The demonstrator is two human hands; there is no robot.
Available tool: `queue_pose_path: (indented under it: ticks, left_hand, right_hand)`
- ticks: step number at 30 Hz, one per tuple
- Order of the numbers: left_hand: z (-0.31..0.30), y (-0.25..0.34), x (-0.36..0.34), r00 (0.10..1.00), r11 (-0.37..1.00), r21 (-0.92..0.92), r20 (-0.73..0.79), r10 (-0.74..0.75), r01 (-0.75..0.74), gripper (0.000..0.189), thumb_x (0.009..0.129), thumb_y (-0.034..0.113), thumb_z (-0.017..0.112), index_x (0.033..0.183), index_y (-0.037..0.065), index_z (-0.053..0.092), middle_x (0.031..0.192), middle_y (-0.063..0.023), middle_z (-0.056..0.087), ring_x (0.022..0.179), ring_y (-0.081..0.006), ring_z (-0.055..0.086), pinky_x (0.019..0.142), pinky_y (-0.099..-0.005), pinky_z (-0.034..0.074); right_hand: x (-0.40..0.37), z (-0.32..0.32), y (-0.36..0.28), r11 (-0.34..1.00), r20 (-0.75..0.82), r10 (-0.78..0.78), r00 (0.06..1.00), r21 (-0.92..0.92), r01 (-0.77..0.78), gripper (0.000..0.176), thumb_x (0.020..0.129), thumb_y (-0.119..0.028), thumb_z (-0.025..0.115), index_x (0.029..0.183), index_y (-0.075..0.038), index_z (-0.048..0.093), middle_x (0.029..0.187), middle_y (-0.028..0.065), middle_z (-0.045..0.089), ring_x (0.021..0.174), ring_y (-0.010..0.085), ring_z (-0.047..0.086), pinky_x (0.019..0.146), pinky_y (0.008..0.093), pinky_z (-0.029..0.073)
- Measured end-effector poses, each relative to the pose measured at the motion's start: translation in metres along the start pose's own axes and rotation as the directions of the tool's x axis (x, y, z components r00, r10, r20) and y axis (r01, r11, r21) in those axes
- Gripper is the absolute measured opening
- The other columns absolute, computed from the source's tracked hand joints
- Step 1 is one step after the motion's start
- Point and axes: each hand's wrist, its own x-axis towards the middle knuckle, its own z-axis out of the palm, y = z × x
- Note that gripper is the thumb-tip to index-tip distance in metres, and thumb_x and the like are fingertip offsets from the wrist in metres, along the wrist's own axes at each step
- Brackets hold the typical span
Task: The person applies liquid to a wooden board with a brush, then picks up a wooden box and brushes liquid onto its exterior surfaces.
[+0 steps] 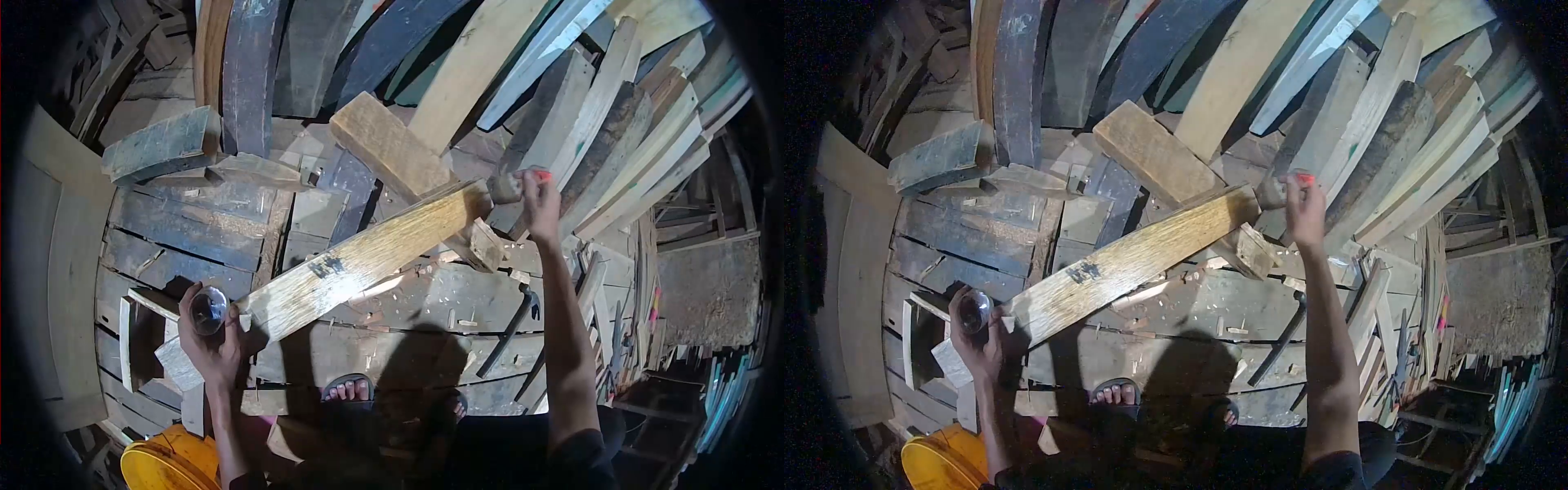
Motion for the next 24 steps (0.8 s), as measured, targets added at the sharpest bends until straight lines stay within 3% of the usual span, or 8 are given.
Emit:
queue_pose_path:
  ticks: [1, 4, 6, 7, 9, 12, 19, 24]
  left_hand:
    - [0.002, 0.003, 0.0, 1.0, 0.999, -0.033, -0.022, 0.021, -0.022, 0.054, 0.092, 0.01, 0.077, 0.14, -0.002, 0.057, 0.112, -0.0107, 0.064, 0.103, -0.0194, 0.063, 0.093, -0.0328, 0.053]
    - [0.003, 0.004, 0.001, 0.998, 0.998, -0.001, -0.035, 0.057, -0.057, 0.053, 0.093, 0.009, 0.076, 0.14, -0.002, 0.057, 0.112, -0.0101, 0.064, 0.103, -0.0187, 0.062, 0.092, -0.0325, 0.053]
    - [0.001, 0.006, -0.001, 1.0, 1.0, -0.019, -0.026, 0.003, -0.004, 0.052, 0.093, 0.008, 0.075, 0.14, -0.002, 0.057, 0.112, -0.0098, 0.064, 0.103, -0.0181, 0.062, 0.092, -0.032, 0.053]
    - [0.002, 0.007, 0.0, 1.0, 0.999, -0.031, -0.017, -0.017, 0.017, 0.051, 0.093, 0.008, 0.075, 0.14, -0.002, 0.057, 0.113, -0.0096, 0.064, 0.103, -0.0178, 0.062, 0.092, -0.0317, 0.053]
    - [0.003, 0.002, -0.001, 0.999, 0.997, -0.058, 0.001, -0.049, 0.049, 0.051, 0.093, 0.007, 0.074, 0.141, -0.001, 0.057, 0.114, -0.0093, 0.064, 0.103, -0.0174, 0.062, 0.092, -0.0313, 0.053]
    - [0.003, -0.001, 0.001, 1.0, 0.998, -0.063, 0.017, 0.013, -0.012, 0.052, 0.093, 0.006, 0.075, 0.142, 0.0, 0.056, 0.115, -0.0089, 0.064, 0.103, -0.0173, 0.063, 0.093, -0.0314, 0.053]
    - [0.001, -0.002, 0.0, 1.0, 1.0, -0.013, -0.001, 0.02, -0.02, 0.051, 0.094, 0.008, 0.076, 0.141, 0.001, 0.057, 0.118, -0.0111, 0.065, 0.106, -0.0197, 0.064, 0.096, -0.033, 0.053]
    - [0.003, -0.006, 0.0, 0.999, 0.999, 0.012, -0.026, 0.041, -0.041, 0.054, 0.093, 0.011, 0.077, 0.142, 0.002, 0.058, 0.118, -0.0132, 0.066, 0.107, -0.0227, 0.064, 0.097, -0.0353, 0.053]
  right_hand:
    - [-0.003, 0.008, -0.007, 0.989, 0.016, -0.037, 0.999, -0.141, 0.038, 0.027, 0.115, -0.023, 0.053, 0.118, 0.001, 0.065, 0.1, 0.0053, 0.072, 0.092, 0.0151, 0.07, 0.08, 0.0308, 0.057]
    - [-0.045, 0.052, -0.01, 0.969, 0.143, -0.202, 0.969, 0.174, 0.176, 0.013, 0.106, -0.004, 0.059, 0.117, -0.002, 0.066, 0.106, 0.0138, 0.076, 0.099, 0.023, 0.076, 0.08, 0.0353, 0.058]
    - [-0.092, 0.071, -0.052, 0.935, 0.209, -0.296, 0.932, -0.136, 0.327, 0.012, 0.098, -0.001, 0.064, 0.11, -0.001, 0.068, 0.109, 0.019, 0.075, 0.106, 0.0363, 0.076, 0.088, 0.0452, 0.059]
    - [-0.107, 0.086, -0.076, 0.885, 0.194, -0.461, 0.866, 0.038, 0.463, 0.014, 0.096, -0.004, 0.066, 0.109, -0.001, 0.07, 0.111, 0.0196, 0.075, 0.112, 0.0364, 0.075, 0.095, 0.0451, 0.059]
    - [-0.146, 0.099, -0.124, 0.958, 0.372, -0.287, 0.883, 0.132, 0.256, 0.024, 0.09, 0.0, 0.066, 0.113, -0.003, 0.073, 0.115, 0.0201, 0.075, 0.12, 0.0351, 0.072, 0.102, 0.0431, 0.057]
    - [-0.156, 0.113, -0.146, 0.874, 0.378, -0.366, 0.85, 0.452, 0.175, 0.016, 0.101, -0.009, 0.063, 0.112, -0.002, 0.07, 0.111, 0.0158, 0.075, 0.113, 0.0299, 0.073, 0.096, 0.0385, 0.058]
    - [-0.039, 0.057, -0.021, 0.799, 0.118, 0.218, 0.969, 0.549, -0.246, 0.032, 0.111, -0.039, 0.062, 0.115, -0.007, 0.065, 0.11, 0.0061, 0.071, 0.096, 0.0154, 0.069, 0.081, 0.0339, 0.058]
    - [0.013, 0.006, 0.027, 0.87, -0.153, 0.299, 0.942, 0.449, -0.204, 0.033, 0.115, -0.038, 0.053, 0.12, -0.007, 0.062, 0.111, 0.0068, 0.072, 0.093, 0.0134, 0.069, 0.079, 0.0304, 0.057]
